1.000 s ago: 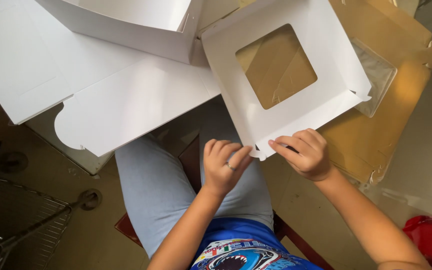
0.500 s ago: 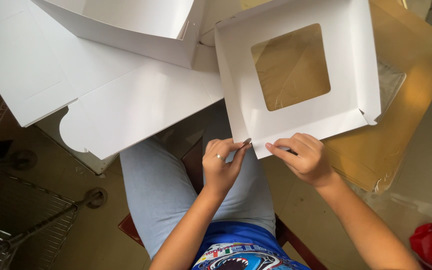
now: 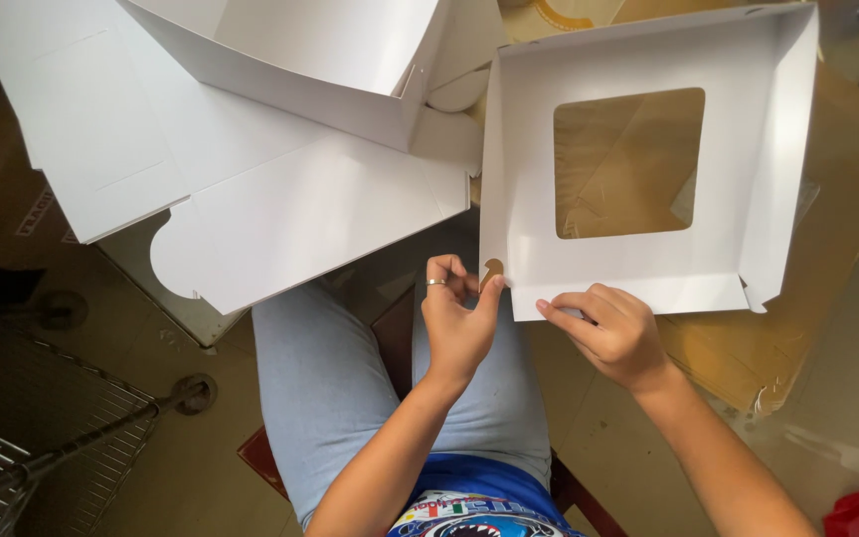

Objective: Assembling cardboard cake boxes by folding the sides and lid.

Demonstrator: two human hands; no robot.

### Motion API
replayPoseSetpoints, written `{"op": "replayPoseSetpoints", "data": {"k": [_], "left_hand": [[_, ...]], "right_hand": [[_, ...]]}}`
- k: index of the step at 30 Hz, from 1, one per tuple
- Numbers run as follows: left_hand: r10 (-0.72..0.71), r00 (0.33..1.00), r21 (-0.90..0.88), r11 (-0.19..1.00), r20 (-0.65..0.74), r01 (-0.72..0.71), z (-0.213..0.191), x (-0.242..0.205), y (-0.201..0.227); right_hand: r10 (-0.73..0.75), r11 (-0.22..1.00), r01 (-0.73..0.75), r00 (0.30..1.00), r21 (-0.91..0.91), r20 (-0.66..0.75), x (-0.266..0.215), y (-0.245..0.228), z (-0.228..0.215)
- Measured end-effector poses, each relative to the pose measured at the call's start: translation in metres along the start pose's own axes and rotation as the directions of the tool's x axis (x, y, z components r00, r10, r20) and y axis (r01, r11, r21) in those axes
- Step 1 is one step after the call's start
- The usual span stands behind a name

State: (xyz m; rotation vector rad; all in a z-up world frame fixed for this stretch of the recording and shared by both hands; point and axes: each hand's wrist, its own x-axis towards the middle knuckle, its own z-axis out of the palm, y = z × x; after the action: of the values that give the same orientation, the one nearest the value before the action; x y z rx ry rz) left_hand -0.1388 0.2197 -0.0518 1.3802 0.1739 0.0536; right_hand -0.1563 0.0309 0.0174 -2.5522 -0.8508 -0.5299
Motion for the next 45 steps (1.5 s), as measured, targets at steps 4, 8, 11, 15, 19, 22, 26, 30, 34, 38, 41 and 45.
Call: {"op": "replayPoseSetpoints", "data": {"k": [4,8,11,15,19,22,26,30,34,38,41,45], "left_hand": [[0.041,0.997,0.181,0.982,0.062,-0.052,-0.005,0.000,0.017],[0.206,0.968,0.461,0.852,0.145,-0.250,-0.010,0.001,0.047],[0.387,0.900,0.567,0.703,0.202,-0.430,-0.009,0.004,0.065],[0.320,0.916,0.528,0.749,0.242,-0.401,-0.009,0.007,0.063],[0.268,0.918,0.508,0.770,0.291,-0.386,-0.007,0.011,0.052],[0.237,0.926,0.441,0.826,0.295,-0.352,-0.007,0.015,0.051],[0.265,0.905,0.371,0.846,0.334,-0.384,-0.018,0.026,0.067],[0.371,0.809,0.253,0.817,0.457,-0.518,-0.031,0.036,0.059],[0.342,0.785,0.063,0.899,0.516,-0.433,-0.038,0.046,0.037],[0.367,0.766,0.029,0.893,0.528,-0.449,-0.034,0.048,0.050],[0.433,0.731,0.157,0.796,0.528,-0.585,-0.029,0.045,0.076],[0.570,0.630,0.323,0.551,0.528,-0.769,-0.026,0.044,0.086]], "right_hand": [[0.017,1.000,-0.018,1.000,0.005,0.014,0.000,-0.001,-0.001],[0.021,1.000,-0.021,1.000,0.013,0.016,0.002,-0.001,-0.005],[0.021,1.000,-0.021,1.000,0.020,-0.021,0.005,-0.001,-0.007],[0.010,0.999,-0.010,1.000,0.032,-0.010,0.012,0.002,-0.009],[-0.005,0.998,0.004,1.000,0.069,0.014,0.013,0.007,-0.009],[0.028,0.995,-0.032,0.999,0.092,0.043,0.011,0.010,-0.008],[0.040,0.994,-0.041,0.999,0.102,0.012,0.020,0.011,-0.018],[0.101,0.989,-0.096,0.994,0.110,-0.034,0.034,0.007,-0.023],[0.162,0.973,-0.143,0.982,0.182,-0.094,0.037,0.011,-0.021],[0.178,0.972,-0.165,0.982,0.165,-0.066,0.042,0.009,-0.024],[0.181,0.968,-0.177,0.984,0.177,-0.002,0.046,0.005,-0.025],[0.160,0.970,-0.152,0.987,0.188,-0.029,0.049,0.002,-0.024]]}}
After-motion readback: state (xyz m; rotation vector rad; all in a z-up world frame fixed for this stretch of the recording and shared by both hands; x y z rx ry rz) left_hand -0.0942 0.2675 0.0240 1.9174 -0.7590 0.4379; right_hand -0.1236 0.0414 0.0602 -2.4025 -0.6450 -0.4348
